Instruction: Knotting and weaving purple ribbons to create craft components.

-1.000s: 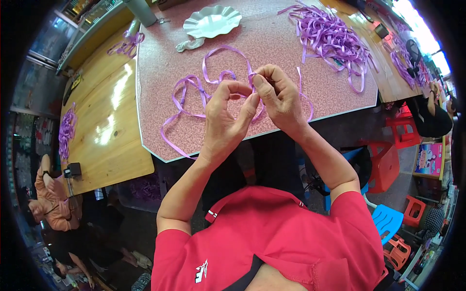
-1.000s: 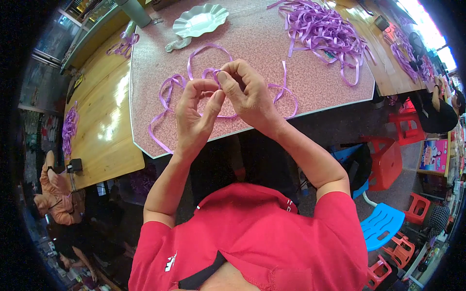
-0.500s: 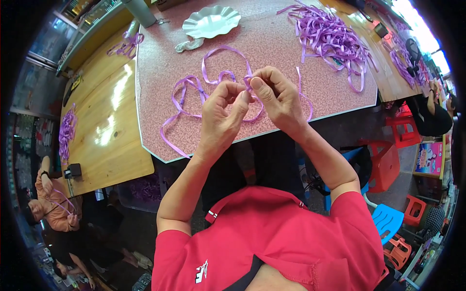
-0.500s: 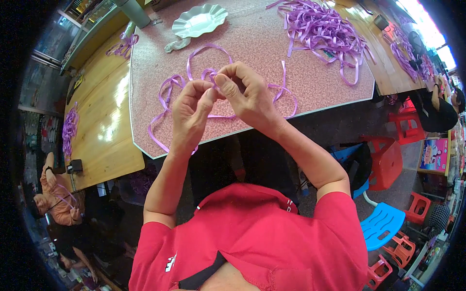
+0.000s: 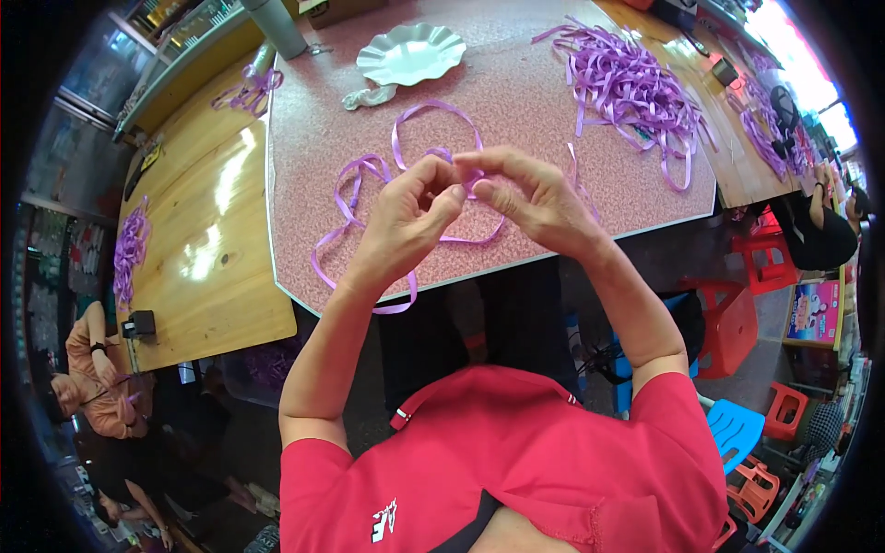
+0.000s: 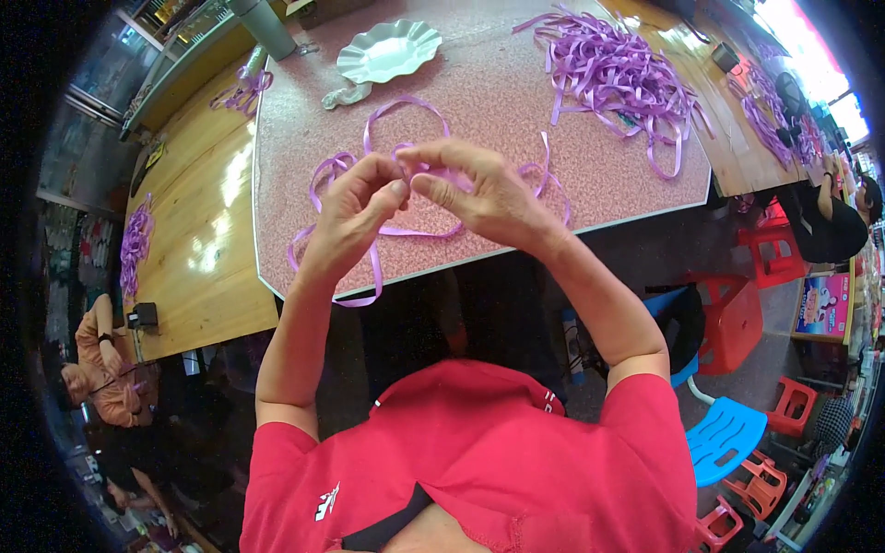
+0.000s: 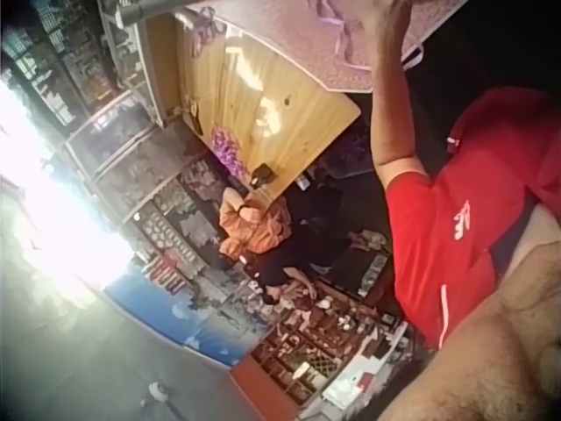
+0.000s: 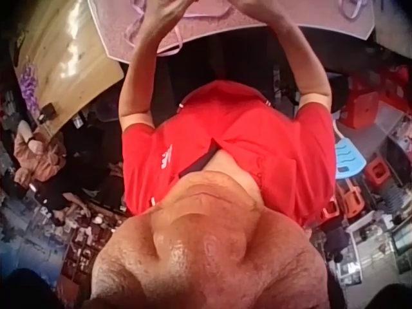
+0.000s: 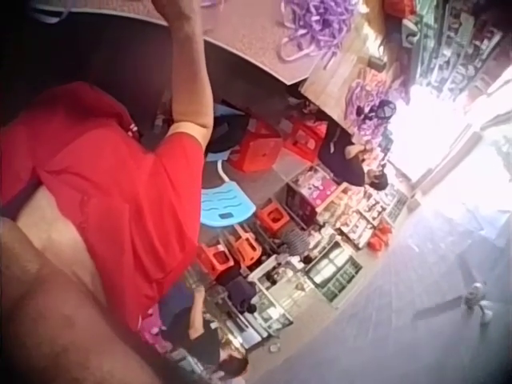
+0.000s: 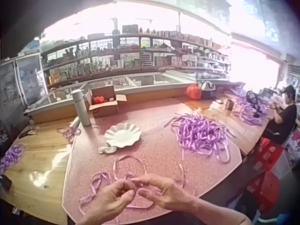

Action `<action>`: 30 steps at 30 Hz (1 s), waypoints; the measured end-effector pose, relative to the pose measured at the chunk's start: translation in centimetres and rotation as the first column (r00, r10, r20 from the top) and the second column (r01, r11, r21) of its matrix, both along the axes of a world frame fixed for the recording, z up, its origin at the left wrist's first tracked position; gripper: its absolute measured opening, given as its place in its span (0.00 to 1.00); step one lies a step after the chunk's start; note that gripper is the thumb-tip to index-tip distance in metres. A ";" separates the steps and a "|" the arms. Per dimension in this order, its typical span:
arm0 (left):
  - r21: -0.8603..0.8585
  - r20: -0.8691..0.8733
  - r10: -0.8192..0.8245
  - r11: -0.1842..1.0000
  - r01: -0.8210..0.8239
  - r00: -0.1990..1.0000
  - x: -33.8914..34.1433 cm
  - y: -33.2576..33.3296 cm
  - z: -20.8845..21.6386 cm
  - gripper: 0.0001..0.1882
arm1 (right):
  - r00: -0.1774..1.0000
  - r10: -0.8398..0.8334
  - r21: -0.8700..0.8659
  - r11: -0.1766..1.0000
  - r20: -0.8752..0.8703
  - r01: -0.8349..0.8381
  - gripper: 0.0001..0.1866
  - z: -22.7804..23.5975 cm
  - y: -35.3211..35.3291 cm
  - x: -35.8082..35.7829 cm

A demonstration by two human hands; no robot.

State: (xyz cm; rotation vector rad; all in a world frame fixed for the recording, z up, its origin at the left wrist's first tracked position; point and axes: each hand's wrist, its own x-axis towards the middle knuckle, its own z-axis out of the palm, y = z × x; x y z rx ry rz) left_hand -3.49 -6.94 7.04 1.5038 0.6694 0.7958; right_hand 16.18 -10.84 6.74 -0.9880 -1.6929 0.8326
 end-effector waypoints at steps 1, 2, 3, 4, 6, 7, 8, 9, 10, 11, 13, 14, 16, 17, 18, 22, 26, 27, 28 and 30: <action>0.124 -0.122 0.032 0.992 -0.016 0.992 -0.1 0.4 0.3 0.05 | 0.959 0.049 -0.254 0.959 -0.279 -0.123 0.12 -0.3 -0.1 -0.6; 0.244 -0.235 0.073 0.970 -0.013 0.969 0.0 0.8 0.6 0.04 | 0.960 0.052 -0.246 0.961 -0.277 -0.123 0.12 -0.1 0.2 -0.5; 0.248 -0.226 0.070 0.969 -0.013 0.972 0.2 1.3 0.6 0.06 | 0.975 -0.016 -0.334 0.941 -0.223 -0.061 0.12 0.2 0.4 -0.3; 0.257 -0.223 0.072 0.966 -0.013 0.972 0.3 1.9 0.9 0.06 | 0.983 -0.080 -0.415 0.910 -0.163 0.006 0.12 0.5 0.7 -0.1; 0.402 -0.361 0.129 0.915 0.029 0.924 0.5 3.1 1.8 0.07 | 0.981 -0.082 -0.329 0.944 -0.176 0.020 0.10 0.4 1.8 -0.1; 0.367 -0.362 0.071 0.927 0.073 0.929 0.5 4.4 1.4 0.10 | 0.994 -0.095 -0.127 0.988 -0.061 0.087 0.09 0.1 2.5 0.1; 0.371 -0.362 0.073 0.926 0.072 0.929 0.8 5.5 1.0 0.10 | 0.990 -0.134 0.083 0.988 0.049 0.130 0.08 -0.3 3.3 0.4; 0.406 -0.386 0.057 0.907 0.114 0.921 1.1 6.7 0.9 0.11 | 0.990 -0.132 0.091 0.988 0.046 0.128 0.08 -0.5 4.1 0.7; 0.439 -0.410 0.042 0.885 0.157 0.911 1.5 7.9 0.8 0.11 | 0.971 -0.192 0.191 0.968 0.144 0.163 0.07 -0.8 5.2 1.1; 0.390 -0.508 0.022 0.897 0.207 0.861 2.2 9.8 0.6 0.15 | 0.934 -0.267 0.288 0.938 0.238 0.194 0.07 -1.2 6.1 1.9; 0.573 -0.544 0.198 0.798 0.189 0.815 2.7 13.5 -0.2 0.22 | 0.919 -0.308 0.262 0.934 0.245 0.243 0.08 -2.2 8.0 3.1; 0.723 -0.537 0.369 0.665 0.188 0.758 3.0 15.7 -1.1 0.29 | 0.902 -0.347 0.228 0.929 0.256 0.292 0.08 -3.0 9.0 3.9; 0.746 -0.584 0.494 0.639 0.186 0.645 3.3 20.0 -3.4 0.36 | 0.900 -0.359 0.219 0.925 0.247 0.309 0.09 -4.6 10.3 5.1; 0.766 -0.610 0.603 0.616 0.186 0.513 3.5 21.7 -4.2 0.44 | 0.897 -0.378 0.150 0.924 0.229 0.352 0.10 -5.2 10.7 5.4; 0.769 -0.608 0.604 0.611 0.189 0.515 3.7 22.9 -4.3 0.44 | 0.892 -0.400 0.080 0.916 0.212 0.392 0.10 -5.3 10.9 5.7; 0.638 -0.768 0.562 0.708 0.301 0.306 3.4 26.4 -5.4 0.50 | 0.886 -0.391 -0.033 0.911 0.248 0.411 0.12 -5.3 10.9 5.3; 0.634 -0.769 0.500 0.676 0.377 0.398 4.3 26.0 -5.3 0.41 | 0.915 -0.356 -0.093 0.921 0.192 0.378 0.14 -6.1 11.2 5.9; 0.708 -0.693 0.509 0.612 0.352 0.511 4.3 25.2 -4.7 0.35 | 0.936 -0.324 -0.152 0.927 0.135 0.343 0.14 -6.0 11.1 5.9; 0.700 -0.701 0.500 0.618 0.358 0.509 4.3 24.3 -4.2 0.35 | 0.936 -0.325 -0.163 0.924 0.134 0.345 0.14 -5.8 10.8 5.8; 0.726 -0.508 0.228 0.632 0.270 0.831 4.2 21.5 -2.5 0.22 | 0.965 -0.262 -0.249 0.934 0.014 0.257 0.12 -4.5 10.2 5.3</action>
